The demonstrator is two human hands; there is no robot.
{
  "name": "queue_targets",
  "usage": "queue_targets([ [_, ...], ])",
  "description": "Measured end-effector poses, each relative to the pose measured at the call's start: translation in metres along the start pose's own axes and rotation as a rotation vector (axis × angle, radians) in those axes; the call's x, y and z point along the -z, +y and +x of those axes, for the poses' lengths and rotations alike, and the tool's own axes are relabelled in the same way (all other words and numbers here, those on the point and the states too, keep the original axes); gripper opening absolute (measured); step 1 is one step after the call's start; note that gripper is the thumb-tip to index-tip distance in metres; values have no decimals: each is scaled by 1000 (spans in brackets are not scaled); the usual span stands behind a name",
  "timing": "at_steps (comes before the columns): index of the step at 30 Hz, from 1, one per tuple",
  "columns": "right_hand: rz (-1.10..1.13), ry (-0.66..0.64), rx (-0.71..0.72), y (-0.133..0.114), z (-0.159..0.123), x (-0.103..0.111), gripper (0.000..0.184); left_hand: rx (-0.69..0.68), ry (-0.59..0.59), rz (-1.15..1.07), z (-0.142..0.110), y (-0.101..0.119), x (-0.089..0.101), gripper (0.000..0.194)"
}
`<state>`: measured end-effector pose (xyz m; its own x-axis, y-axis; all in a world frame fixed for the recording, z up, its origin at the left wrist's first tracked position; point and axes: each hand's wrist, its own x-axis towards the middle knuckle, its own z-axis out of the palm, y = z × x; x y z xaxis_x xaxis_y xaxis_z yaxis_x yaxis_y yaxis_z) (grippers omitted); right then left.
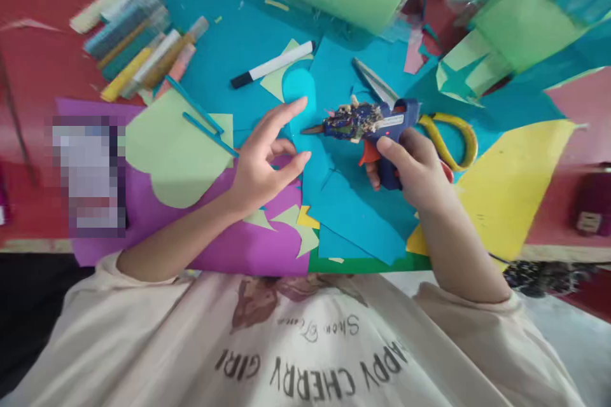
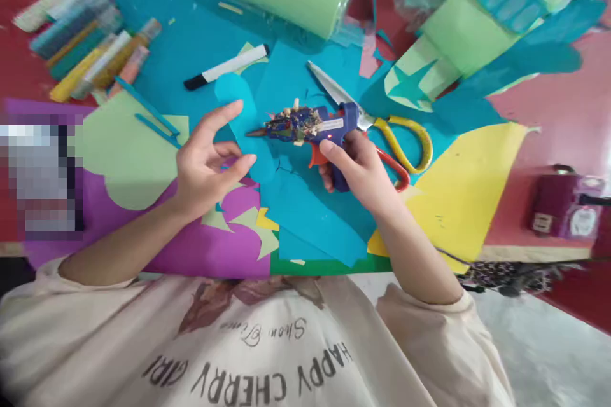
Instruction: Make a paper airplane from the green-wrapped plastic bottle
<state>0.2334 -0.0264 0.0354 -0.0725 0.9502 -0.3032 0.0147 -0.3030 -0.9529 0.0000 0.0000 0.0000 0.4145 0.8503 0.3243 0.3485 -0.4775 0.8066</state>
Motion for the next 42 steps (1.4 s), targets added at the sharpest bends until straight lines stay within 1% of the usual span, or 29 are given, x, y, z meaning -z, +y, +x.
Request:
queue_targets([
  [5, -3, -27, 10, 0, 0, 2, 41, 11, 7, 10, 0, 3, 0, 53],
  [10, 20, -25, -23, -2, 0, 3, 41, -24, -4, 5, 0, 0, 3, 56],
  [18, 56, -4, -54, -3, 0, 5, 41, -74, 9, 4, 1, -4, 4, 56],
  [26, 6, 34, -17, -2, 0, 9, 43, -111, 21, -16, 3, -2, 6, 55],
  [29, -33, 65, 12, -1, 0, 12, 41, -133, 46, -66, 4, -2, 6, 57],
  [31, -21, 82, 37, -1, 0, 13, 39, -141, 49, -65, 4, -2, 6, 58],
  [35, 50, 101, 60, -3, 0, 14, 37, -116, 30, -33, 3, -5, 6, 59],
  [39, 55, 113, 61, -2, 1, 15, 37, -107, 9, -29, 2, -7, 5, 59],
  [42, 50, 96, 72, -1, 2, 16, 36, -64, 2, -12, 2, -8, 5, 58],
])
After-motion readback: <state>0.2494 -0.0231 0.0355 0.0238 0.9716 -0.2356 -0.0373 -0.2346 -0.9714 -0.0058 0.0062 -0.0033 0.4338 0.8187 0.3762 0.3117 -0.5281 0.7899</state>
